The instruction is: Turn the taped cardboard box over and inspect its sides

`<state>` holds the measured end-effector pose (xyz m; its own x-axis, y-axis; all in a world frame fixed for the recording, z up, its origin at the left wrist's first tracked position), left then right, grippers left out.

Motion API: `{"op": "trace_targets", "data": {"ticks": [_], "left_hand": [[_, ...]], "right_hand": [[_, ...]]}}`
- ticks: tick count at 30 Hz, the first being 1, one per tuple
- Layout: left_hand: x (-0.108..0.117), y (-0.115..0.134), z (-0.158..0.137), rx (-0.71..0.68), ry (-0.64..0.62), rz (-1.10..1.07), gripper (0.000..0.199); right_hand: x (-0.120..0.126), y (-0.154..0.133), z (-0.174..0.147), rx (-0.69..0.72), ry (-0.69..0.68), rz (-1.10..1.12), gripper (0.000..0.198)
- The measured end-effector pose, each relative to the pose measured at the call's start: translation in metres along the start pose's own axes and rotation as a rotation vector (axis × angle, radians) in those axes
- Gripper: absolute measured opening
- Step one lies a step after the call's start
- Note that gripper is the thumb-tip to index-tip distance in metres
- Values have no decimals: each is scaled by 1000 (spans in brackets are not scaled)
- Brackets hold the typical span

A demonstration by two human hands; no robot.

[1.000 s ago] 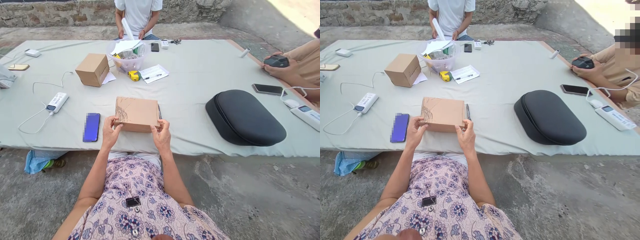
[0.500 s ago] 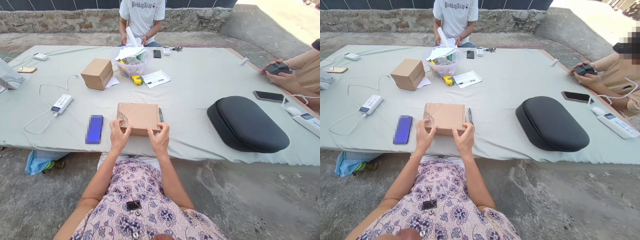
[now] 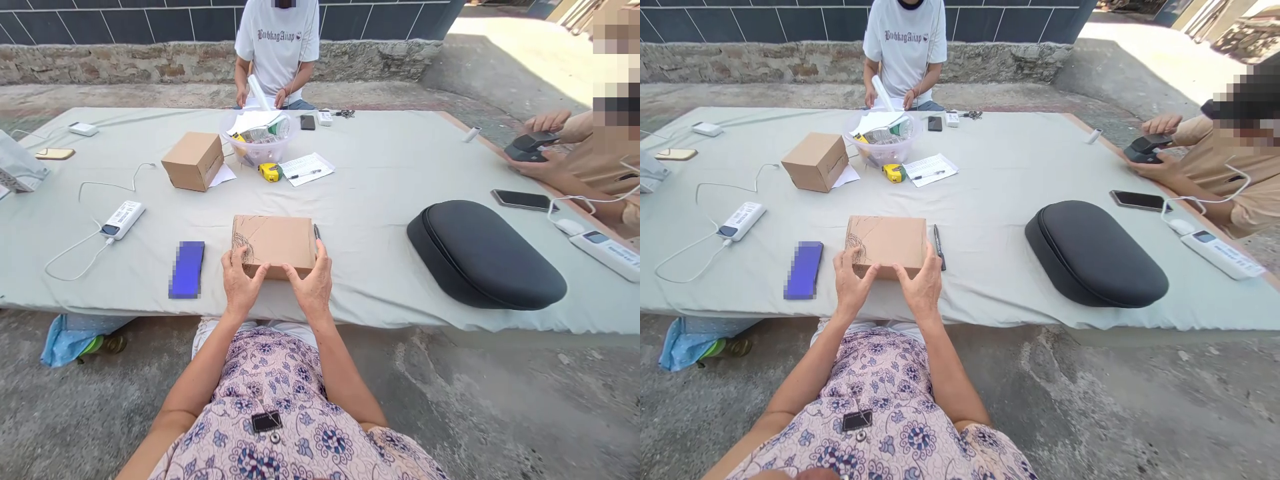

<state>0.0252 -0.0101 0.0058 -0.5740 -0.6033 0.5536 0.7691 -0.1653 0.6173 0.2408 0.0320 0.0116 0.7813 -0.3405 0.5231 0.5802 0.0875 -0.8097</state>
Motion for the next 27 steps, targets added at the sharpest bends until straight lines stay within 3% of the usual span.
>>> {"op": "trace_targets", "data": {"ticks": [6, 15, 23, 27], "left_hand": [[9, -7, 2, -116, 120, -122, 50], [-5, -29, -9, 52, 129, -158, 73], [-14, -50, -17, 188, 119, -193, 43], [-11, -58, -22, 268, 116, -194, 33]], "right_hand": [[-3, 16, 1, 1, -34, 167, 75], [-17, 40, 2, -71, -59, 14, 72], [-25, 55, 3, -90, -82, -27, 53], [-21, 60, 7, -137, -141, 56, 60]]}}
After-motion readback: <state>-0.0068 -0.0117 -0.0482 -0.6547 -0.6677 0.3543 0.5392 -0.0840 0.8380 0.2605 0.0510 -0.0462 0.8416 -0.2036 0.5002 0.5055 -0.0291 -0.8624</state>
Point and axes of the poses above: each hand's wrist, its own z-axis towards the middle knuckle, its own x-axis out of the back of the hand, y = z × x, the point moved 10 cm from there along z, towards the middle knuckle, and after that the axes turned 13 degrees about -x, right-handed, at the moved point
